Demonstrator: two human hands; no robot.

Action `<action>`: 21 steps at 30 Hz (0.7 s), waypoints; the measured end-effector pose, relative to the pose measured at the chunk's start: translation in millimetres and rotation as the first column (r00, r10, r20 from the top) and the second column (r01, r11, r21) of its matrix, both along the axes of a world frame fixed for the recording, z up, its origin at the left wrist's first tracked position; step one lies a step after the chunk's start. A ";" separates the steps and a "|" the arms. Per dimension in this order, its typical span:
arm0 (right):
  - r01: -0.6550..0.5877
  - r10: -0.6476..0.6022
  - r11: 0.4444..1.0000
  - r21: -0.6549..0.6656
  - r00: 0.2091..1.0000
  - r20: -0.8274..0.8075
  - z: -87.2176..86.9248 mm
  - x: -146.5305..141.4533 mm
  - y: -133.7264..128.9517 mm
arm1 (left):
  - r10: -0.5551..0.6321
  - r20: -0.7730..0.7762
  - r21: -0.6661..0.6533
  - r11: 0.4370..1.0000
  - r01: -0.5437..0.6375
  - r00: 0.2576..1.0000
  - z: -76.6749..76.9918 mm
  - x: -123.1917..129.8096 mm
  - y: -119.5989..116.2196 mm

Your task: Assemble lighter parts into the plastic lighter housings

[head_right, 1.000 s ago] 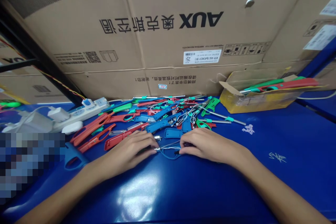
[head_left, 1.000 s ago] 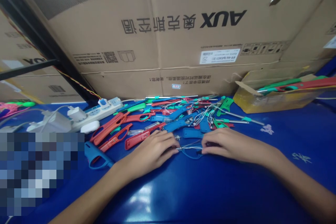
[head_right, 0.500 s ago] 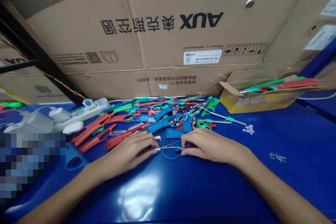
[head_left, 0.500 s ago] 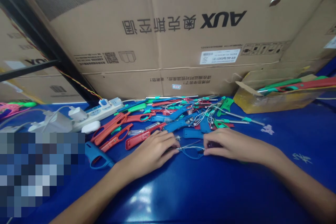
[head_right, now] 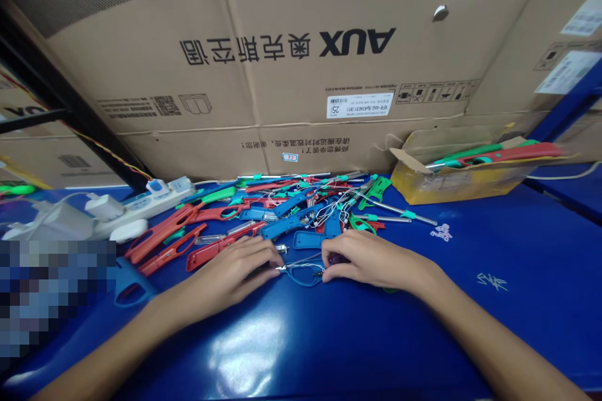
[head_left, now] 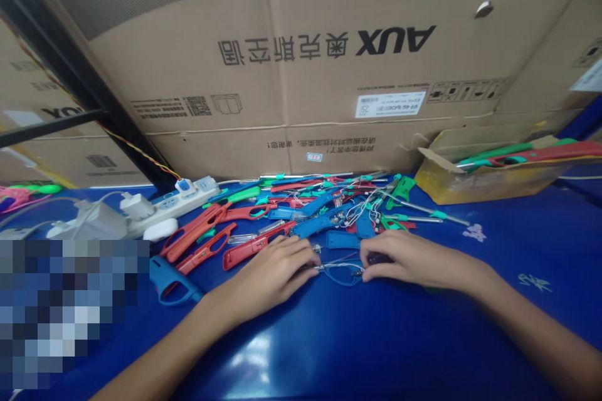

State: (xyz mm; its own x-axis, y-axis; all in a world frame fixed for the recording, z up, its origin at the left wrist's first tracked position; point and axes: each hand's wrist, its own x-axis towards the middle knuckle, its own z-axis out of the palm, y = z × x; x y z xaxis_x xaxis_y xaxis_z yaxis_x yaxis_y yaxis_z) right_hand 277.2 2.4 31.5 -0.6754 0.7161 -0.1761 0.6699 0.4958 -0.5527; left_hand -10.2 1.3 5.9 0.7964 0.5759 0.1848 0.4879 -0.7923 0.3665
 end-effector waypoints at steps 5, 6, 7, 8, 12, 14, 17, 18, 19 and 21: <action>0.019 -0.019 1.000 0.009 1.000 0.016 0.1 -0.9 -0.3 | 0.001 0.005 0.005 1.000 -0.001 1.000 -0.5 -0.2 -0.2; 0.022 -0.023 1.000 0.012 1.000 0.016 0.0 -0.8 -0.5 | 0.000 0.002 0.003 1.000 0.000 1.000 -0.4 -0.2 -0.3; 0.023 -0.024 1.000 0.012 1.000 0.013 -0.1 -0.6 -0.7 | 0.000 0.001 0.003 1.000 0.000 1.000 -0.2 -0.2 -0.4; 0.021 -0.021 1.000 0.009 1.000 0.009 -0.2 -0.5 -0.8 | -0.001 0.000 0.002 1.000 0.001 1.000 0.1 -0.1 -0.5; 0.017 -0.017 1.000 0.011 1.000 0.019 -0.9 0.2 -0.8 | -0.001 -0.013 0.008 1.000 0.001 1.000 1.6 0.0 -1.0; 0.017 -0.018 1.000 0.021 0.999 0.029 -1.3 0.3 -0.6 | 0.002 -0.018 0.011 1.000 -0.001 1.000 1.9 0.0 -1.3; 0.012 -0.012 1.000 0.025 1.000 0.026 -1.5 0.1 -0.1 | 0.003 -0.018 0.009 1.000 -0.003 1.000 2.0 -0.2 -1.6; 0.009 -0.009 1.000 0.023 1.000 0.024 -1.5 -0.1 0.0 | 0.004 -0.021 0.006 1.000 -0.004 1.000 2.0 -0.4 -1.7; 0.007 -0.007 1.000 0.021 1.000 0.023 -1.5 -0.4 0.1 | 0.006 -0.025 0.003 1.000 -0.006 1.000 2.0 -0.6 -1.8; 0.007 -0.007 1.000 0.017 1.000 0.022 -1.5 -0.8 0.1 | 0.008 -0.034 0.000 1.000 -0.008 0.999 2.2 -1.4 -1.9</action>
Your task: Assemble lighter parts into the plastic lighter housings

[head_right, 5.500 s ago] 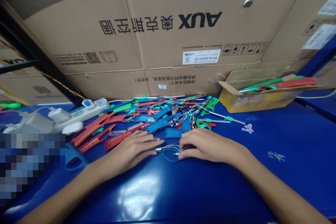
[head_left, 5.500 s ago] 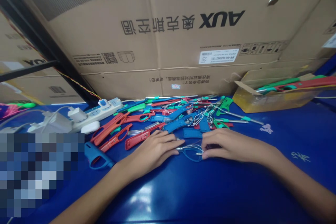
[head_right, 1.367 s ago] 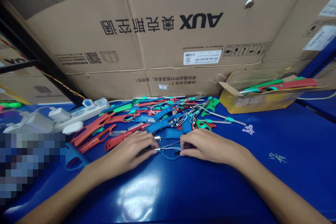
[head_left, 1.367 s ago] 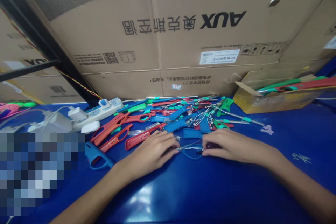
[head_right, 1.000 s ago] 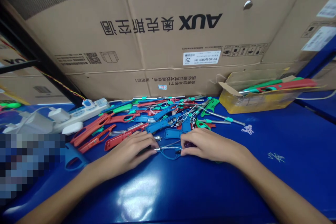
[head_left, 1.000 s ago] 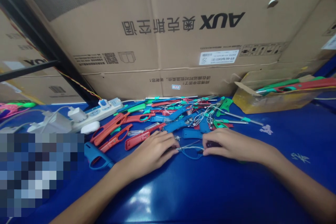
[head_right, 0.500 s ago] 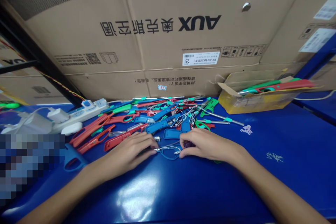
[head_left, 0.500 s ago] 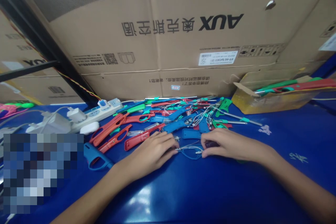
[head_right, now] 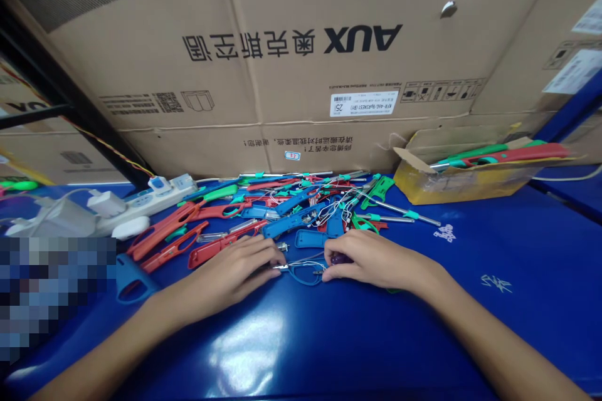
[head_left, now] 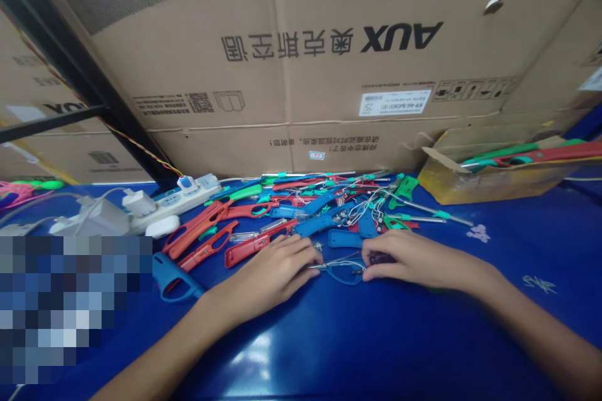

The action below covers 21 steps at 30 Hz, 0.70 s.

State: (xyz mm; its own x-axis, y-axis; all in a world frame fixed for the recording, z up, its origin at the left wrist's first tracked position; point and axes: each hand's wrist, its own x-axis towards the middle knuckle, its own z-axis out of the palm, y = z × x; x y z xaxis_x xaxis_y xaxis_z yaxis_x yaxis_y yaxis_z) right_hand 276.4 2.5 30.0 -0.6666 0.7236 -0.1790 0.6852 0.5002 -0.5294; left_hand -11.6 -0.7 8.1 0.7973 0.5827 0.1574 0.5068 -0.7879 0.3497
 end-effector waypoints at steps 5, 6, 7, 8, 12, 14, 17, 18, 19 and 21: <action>0.005 -0.005 1.000 0.001 1.000 -0.007 -0.3 0.6 -0.7 | 0.000 -0.005 0.029 1.000 0.000 1.000 0.9 -2.5 -0.4; 0.005 -0.005 1.000 0.003 1.000 -0.007 -0.3 0.9 -0.8 | 0.001 -0.011 0.034 0.999 0.000 1.000 1.2 -2.8 -0.5; 0.005 -0.005 1.000 0.005 1.000 -0.006 -0.2 1.0 -0.9 | 0.001 -0.018 0.036 0.999 -0.001 1.000 1.4 -3.0 -0.6; 0.005 -0.005 1.000 0.006 1.000 -0.005 -0.1 1.1 -1.0 | 0.003 -0.025 0.035 0.999 -0.002 1.000 1.6 -3.1 -0.7; 0.013 -0.013 1.000 0.005 1.000 0.000 -0.3 1.1 -1.0 | 0.005 -0.024 0.034 0.999 -0.005 1.000 2.9 -2.6 -1.2; 0.013 -0.013 1.000 0.006 1.000 -0.002 -0.8 1.2 -1.1 | 0.004 -0.017 0.035 0.999 -0.004 1.000 3.8 -2.2 -1.6; 0.011 -0.011 1.000 0.008 1.000 -0.001 -1.3 1.3 -1.1 | 0.005 -0.023 0.028 1.000 -0.005 1.000 4.8 -2.1 -1.9; 0.012 -0.012 1.000 0.007 1.000 0.003 -1.1 1.2 -1.1 | 0.006 -0.027 0.024 1.000 -0.005 1.000 5.0 -2.2 -2.0; 0.013 -0.013 1.000 0.006 1.000 0.007 -0.8 1.1 -1.1 | 0.006 -0.030 0.022 1.000 -0.006 1.000 5.1 -2.3 -2.1; 0.014 -0.014 1.000 0.001 1.000 0.013 0.2 0.8 -1.0 | 0.006 -0.036 0.020 1.000 -0.006 0.999 5.1 -2.4 -2.1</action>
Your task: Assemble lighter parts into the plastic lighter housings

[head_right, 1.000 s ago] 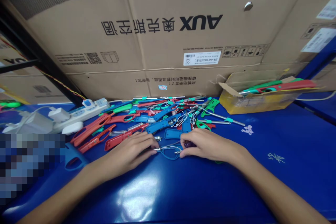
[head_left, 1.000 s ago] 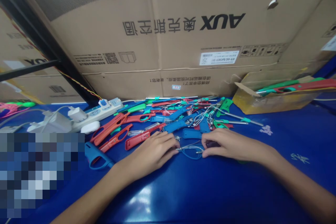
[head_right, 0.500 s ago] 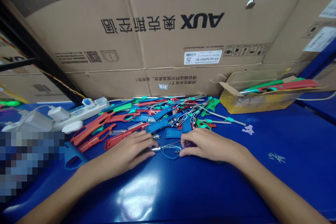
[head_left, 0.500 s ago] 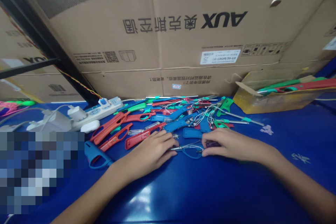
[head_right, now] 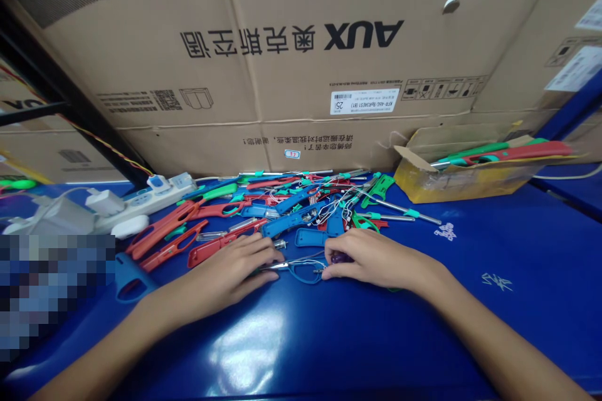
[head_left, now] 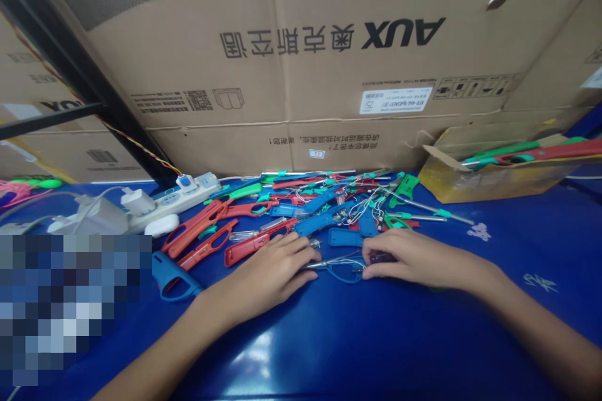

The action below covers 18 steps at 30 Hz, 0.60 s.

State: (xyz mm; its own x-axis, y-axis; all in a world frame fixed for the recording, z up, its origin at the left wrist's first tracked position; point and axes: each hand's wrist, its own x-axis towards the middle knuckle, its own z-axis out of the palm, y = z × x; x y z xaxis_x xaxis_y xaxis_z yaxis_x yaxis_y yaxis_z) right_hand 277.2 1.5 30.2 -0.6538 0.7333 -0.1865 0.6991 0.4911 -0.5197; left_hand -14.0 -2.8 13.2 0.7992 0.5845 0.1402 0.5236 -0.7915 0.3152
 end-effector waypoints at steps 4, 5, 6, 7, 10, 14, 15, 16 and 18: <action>0.000 0.000 1.000 -0.003 1.000 0.000 1.4 0.1 0.2 | -0.004 0.010 0.016 1.000 0.003 1.000 -0.1 -0.1 -0.1; 0.000 0.000 1.000 -0.004 1.000 0.000 1.4 0.3 0.2 | -0.006 0.015 0.019 1.000 0.005 1.000 -0.2 -0.2 -0.1; 0.000 0.000 1.000 -0.005 1.000 -0.001 1.4 0.4 0.2 | -0.007 0.020 0.021 1.000 0.007 1.000 -0.2 -0.3 -0.2; 0.002 -0.002 1.000 -0.006 1.000 -0.003 1.3 0.6 0.2 | -0.009 0.021 0.022 1.000 0.008 1.000 -0.2 -0.4 -0.2; 0.007 -0.007 1.000 -0.006 1.000 -0.010 1.0 0.8 0.2 | -0.006 0.004 0.017 1.000 0.006 1.000 -0.3 -0.7 -0.3; 0.005 -0.005 1.000 -0.005 1.000 -0.010 0.8 0.7 0.3 | 0.002 -0.025 0.008 1.000 -0.002 1.000 -0.6 -0.7 -0.3; 0.005 -0.005 1.000 -0.005 1.000 -0.008 0.8 0.7 0.3 | 0.004 -0.028 0.008 1.000 -0.003 1.000 -0.6 -0.6 -0.2; 0.004 -0.004 1.000 -0.005 1.000 -0.006 0.8 0.7 0.3 | 0.004 -0.028 0.009 1.000 -0.004 1.000 -0.7 -0.6 -0.2; 0.004 -0.004 1.000 -0.003 1.000 -0.008 0.7 0.9 0.2 | 0.001 -0.021 0.014 1.000 0.000 1.000 -0.8 -0.5 -0.2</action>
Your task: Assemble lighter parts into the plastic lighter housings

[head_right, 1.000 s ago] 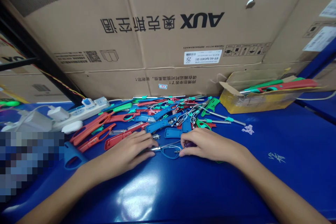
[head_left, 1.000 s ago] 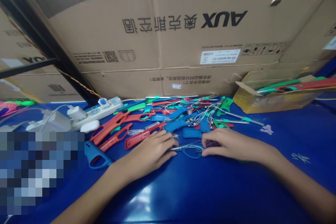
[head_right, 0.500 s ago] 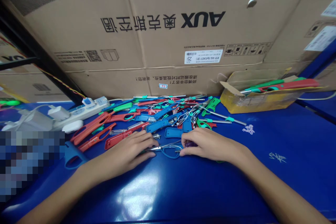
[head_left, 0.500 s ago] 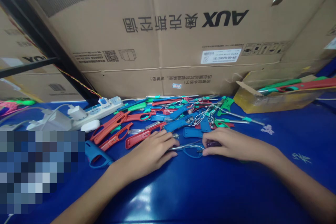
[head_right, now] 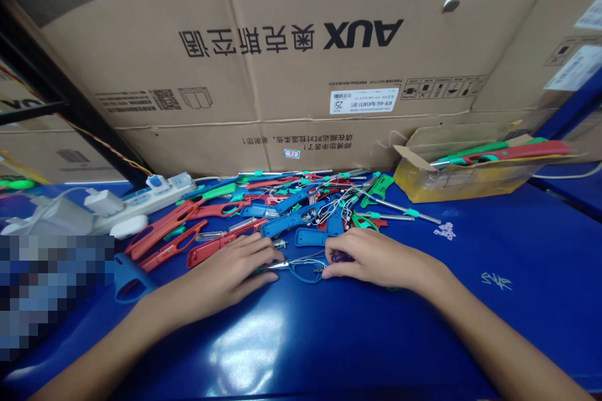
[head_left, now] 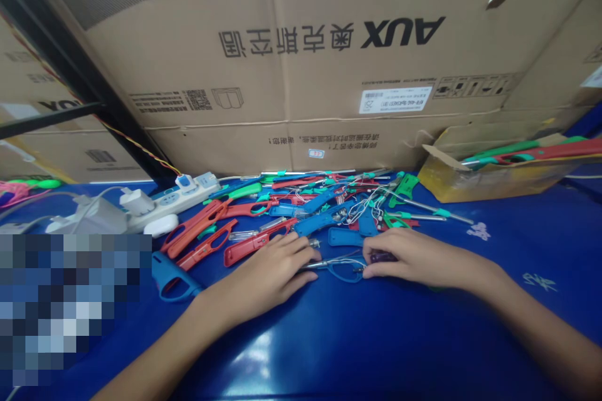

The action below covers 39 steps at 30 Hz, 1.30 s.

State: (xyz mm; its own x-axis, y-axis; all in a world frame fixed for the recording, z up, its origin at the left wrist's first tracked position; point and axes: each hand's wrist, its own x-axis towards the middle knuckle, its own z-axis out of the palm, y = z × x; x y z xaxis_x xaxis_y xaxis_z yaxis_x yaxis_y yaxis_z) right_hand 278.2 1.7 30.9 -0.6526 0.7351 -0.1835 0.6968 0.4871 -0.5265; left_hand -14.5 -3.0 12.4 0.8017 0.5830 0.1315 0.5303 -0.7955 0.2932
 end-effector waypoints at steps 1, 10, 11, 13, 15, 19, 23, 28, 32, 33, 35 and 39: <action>-0.001 0.001 1.000 -0.001 1.000 -0.002 0.0 0.1 -0.1 | -0.002 0.004 0.002 1.000 0.002 1.000 -0.1 -0.1 0.0; 0.001 -0.001 1.000 0.000 1.000 0.006 -0.8 -0.4 0.1 | 0.005 -0.018 -0.015 1.000 -0.005 1.000 0.3 0.2 0.7; 0.000 0.000 1.000 0.000 1.000 0.007 -0.8 -0.4 0.2 | 0.005 -0.013 -0.012 1.000 -0.005 1.000 0.4 0.3 0.7; -0.001 0.001 1.000 -0.001 1.000 0.009 -0.7 -0.2 0.1 | 0.003 -0.003 -0.008 1.000 -0.003 1.000 0.3 0.4 0.6; -0.003 0.003 1.000 -0.003 1.000 0.011 -0.4 -0.1 -0.1 | 0.003 0.000 -0.006 1.000 -0.003 1.000 0.3 0.4 0.4; 0.000 0.000 1.000 -0.009 1.000 0.012 0.1 -0.4 -0.3 | 0.007 -0.016 -0.020 1.000 -0.008 1.000 0.8 0.2 -0.1; 0.003 -0.003 1.000 -0.013 1.000 0.015 -0.3 -0.6 -0.1 | 0.005 -0.008 -0.022 1.000 -0.005 1.000 1.5 -0.8 -1.1; 0.006 -0.006 1.000 -0.007 1.000 0.015 -0.7 0.8 -1.2 | 0.005 -0.012 -0.019 1.000 -0.005 1.000 1.2 -1.3 -1.3; 0.001 -0.001 1.000 -0.010 1.000 0.013 -0.4 0.6 -0.9 | 0.004 -0.003 -0.010 1.000 -0.004 1.000 0.5 0.0 0.1; 0.002 -0.002 1.000 -0.010 1.000 0.013 -0.4 0.4 -0.6 | 0.003 0.000 -0.008 1.000 -0.003 1.000 0.4 0.3 0.4; 0.002 -0.002 1.000 -0.011 1.000 0.011 -0.2 -0.2 0.1 | 0.002 0.004 -0.007 1.000 -0.002 1.000 0.1 0.6 0.7; 0.003 -0.003 1.000 -0.011 1.000 0.009 0.0 -0.4 0.2 | 0.003 -0.009 -0.014 1.000 -0.003 1.000 0.0 0.3 0.3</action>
